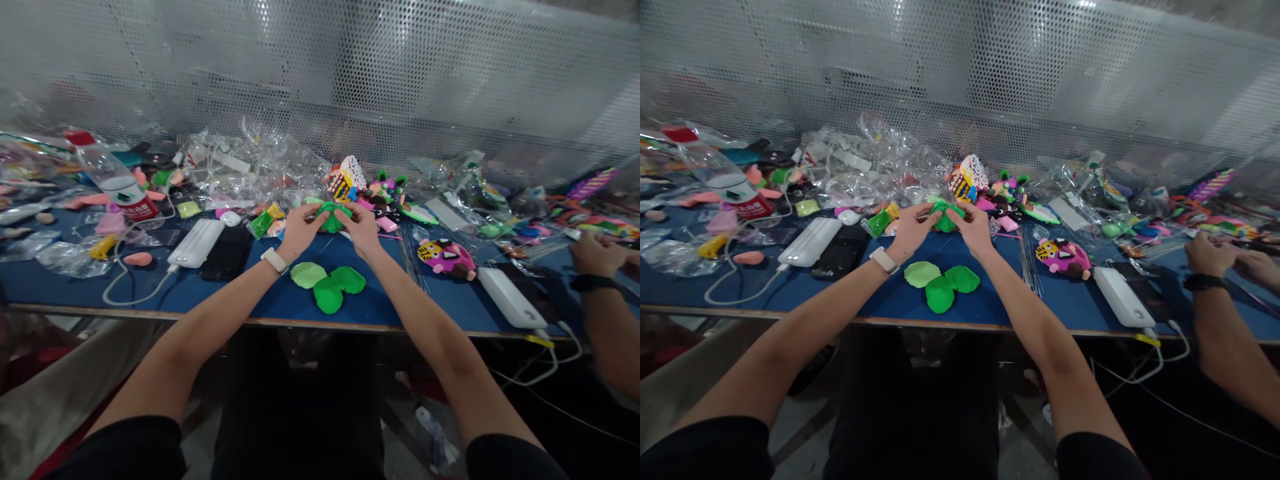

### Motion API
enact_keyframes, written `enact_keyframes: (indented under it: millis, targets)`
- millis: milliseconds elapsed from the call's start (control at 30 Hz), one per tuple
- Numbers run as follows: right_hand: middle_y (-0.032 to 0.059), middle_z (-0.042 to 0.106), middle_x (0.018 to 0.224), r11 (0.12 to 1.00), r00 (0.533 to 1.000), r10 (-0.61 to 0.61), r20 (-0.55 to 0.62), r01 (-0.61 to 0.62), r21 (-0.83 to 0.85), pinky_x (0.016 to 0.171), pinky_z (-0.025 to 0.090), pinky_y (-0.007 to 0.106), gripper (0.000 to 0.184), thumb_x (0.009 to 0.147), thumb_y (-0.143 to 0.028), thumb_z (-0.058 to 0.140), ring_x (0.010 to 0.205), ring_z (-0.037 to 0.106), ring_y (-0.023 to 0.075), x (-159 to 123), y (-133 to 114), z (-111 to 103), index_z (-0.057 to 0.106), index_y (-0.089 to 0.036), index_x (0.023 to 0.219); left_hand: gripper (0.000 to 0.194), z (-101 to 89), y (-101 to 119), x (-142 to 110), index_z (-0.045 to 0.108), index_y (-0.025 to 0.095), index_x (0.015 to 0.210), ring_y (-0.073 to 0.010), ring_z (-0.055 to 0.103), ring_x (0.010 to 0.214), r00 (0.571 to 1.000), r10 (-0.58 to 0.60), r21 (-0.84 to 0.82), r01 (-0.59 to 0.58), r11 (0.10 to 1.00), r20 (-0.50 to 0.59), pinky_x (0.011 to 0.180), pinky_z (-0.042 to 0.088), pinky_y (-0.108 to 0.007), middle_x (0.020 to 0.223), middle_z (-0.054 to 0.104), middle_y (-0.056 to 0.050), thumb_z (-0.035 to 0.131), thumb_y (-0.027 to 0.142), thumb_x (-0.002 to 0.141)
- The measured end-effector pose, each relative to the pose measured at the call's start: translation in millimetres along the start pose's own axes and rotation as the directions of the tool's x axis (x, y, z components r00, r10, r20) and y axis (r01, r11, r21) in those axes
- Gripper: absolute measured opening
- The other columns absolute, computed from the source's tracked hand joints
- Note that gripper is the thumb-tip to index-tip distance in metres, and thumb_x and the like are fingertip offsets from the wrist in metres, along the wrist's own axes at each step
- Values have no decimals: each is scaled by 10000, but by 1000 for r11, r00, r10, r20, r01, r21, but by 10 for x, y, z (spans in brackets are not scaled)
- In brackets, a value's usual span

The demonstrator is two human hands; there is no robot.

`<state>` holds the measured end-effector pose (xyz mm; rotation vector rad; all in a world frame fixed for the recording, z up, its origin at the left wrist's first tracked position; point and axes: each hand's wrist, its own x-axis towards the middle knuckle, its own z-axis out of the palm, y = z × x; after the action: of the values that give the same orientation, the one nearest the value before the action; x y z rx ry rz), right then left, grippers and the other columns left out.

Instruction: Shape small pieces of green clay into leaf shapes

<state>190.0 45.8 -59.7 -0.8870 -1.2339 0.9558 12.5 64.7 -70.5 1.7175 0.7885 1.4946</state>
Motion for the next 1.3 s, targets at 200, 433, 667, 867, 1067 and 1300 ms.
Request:
enact_keyframes:
  millis: [200,433,667,867,1067,1300]
  targets:
    - [31,821,971,995,997,-71,39,74,-61,849,699,493,546,702,-723,960,874,775,263,29,33,-41,835,-294,1016,464,-7,50,-3,823,215,1223,-268,817,1095,997,62,21,-63,998,36,923,714,-413,1253,842,-122,786,605,975]
    - [57,852,1082,974,985,-172,15,172,-145,924,686,511,504,771,-727,912,1000,798,296,8,26,-43,853,-290,1015,465,-8,85,-5,812,217,1165,-242,800,1024,997,62,15,-63,998,51,875,693,-382,1180,842,-113,770,640,979]
    - [52,858,1110,968,981,-190,34,193,-158,920,677,502,447,783,-675,919,1020,796,299,-11,0,-51,877,-301,1024,509,-18,59,14,829,222,1137,-211,747,852,993,73,50,-78,996,90,749,625,-341,1051,837,-99,727,699,992]
    - [47,845,1048,979,987,-157,34,160,-124,843,686,488,475,806,-714,887,906,778,271,20,55,-73,867,-305,1047,486,-21,44,15,821,208,1108,-201,737,833,994,84,62,-88,994,67,754,627,-337,985,821,-89,725,674,1008]
    - [67,835,1114,972,981,-174,85,185,-143,929,671,509,384,822,-651,895,1089,774,312,8,19,-87,849,-292,949,497,1,81,-6,827,183,1144,-225,793,909,990,71,27,-75,997,124,823,672,-363,1061,849,-113,789,646,965]
    - [23,803,978,996,996,-32,89,39,-81,731,666,414,544,716,-670,964,843,749,234,5,-20,-75,800,-300,1079,441,-10,29,13,818,203,1074,-235,801,930,998,62,15,-63,998,27,836,684,-381,1045,852,-105,791,630,968]
